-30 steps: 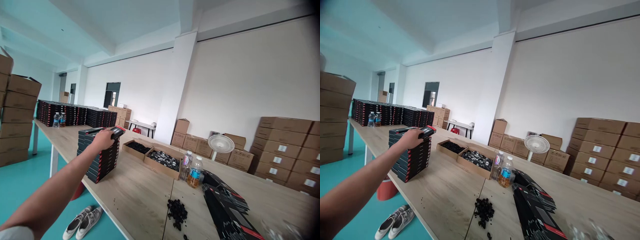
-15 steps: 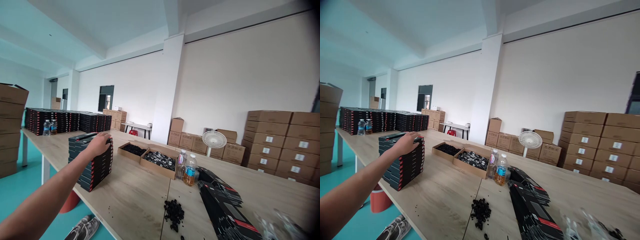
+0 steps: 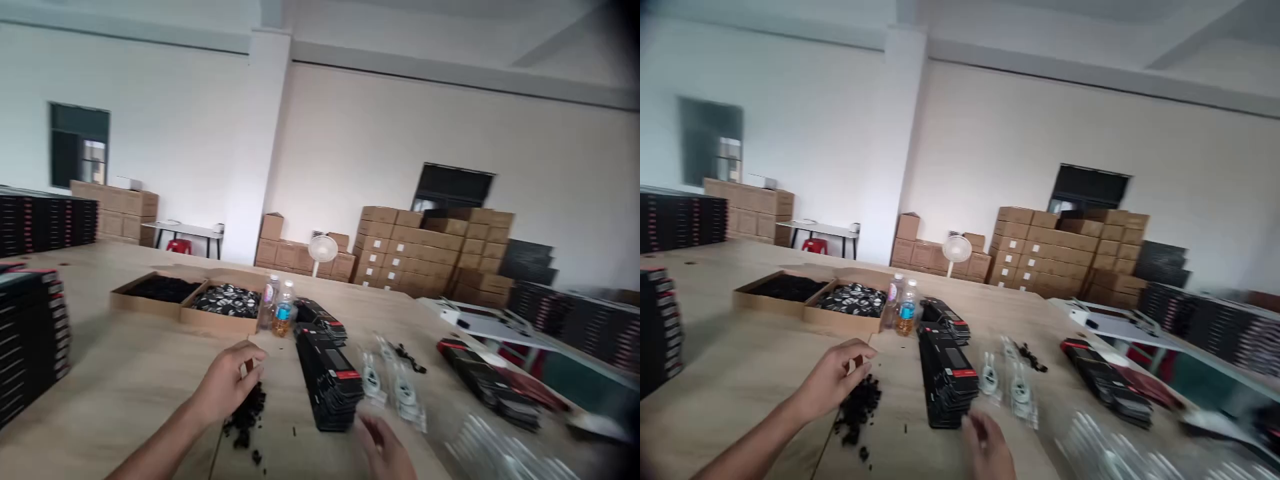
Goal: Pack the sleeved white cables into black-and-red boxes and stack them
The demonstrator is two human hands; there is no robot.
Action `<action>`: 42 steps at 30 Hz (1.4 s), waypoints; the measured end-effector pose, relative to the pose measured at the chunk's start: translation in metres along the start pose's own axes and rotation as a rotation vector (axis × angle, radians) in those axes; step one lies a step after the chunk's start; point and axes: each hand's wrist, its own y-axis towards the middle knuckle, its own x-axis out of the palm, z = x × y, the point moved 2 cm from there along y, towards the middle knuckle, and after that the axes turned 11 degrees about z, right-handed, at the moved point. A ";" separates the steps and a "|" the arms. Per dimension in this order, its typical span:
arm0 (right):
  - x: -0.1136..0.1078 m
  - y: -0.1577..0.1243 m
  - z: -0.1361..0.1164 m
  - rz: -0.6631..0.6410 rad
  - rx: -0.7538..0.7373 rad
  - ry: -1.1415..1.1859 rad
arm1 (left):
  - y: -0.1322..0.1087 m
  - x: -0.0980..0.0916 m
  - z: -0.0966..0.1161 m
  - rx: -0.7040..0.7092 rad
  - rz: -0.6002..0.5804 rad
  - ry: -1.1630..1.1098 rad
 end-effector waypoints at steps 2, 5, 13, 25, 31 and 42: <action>0.004 0.032 -0.023 0.102 0.014 -0.047 | 0.005 0.039 -0.013 -0.030 0.018 -0.043; 0.015 0.077 -0.052 0.087 0.015 -0.348 | -0.005 0.077 -0.034 -0.051 0.017 -0.012; 0.035 0.136 -0.032 -0.188 0.129 -0.521 | -0.028 0.087 -0.054 -0.080 -0.004 -0.035; 0.005 0.134 -0.039 -0.164 0.198 -0.090 | -0.023 0.090 -0.055 -0.400 0.030 -0.347; 0.044 0.079 -0.113 -0.205 0.214 0.505 | -0.020 0.089 -0.041 -0.785 -0.238 -1.023; 0.159 0.018 -0.117 -0.345 -0.218 0.399 | 0.001 0.046 -0.088 -0.920 0.283 -0.885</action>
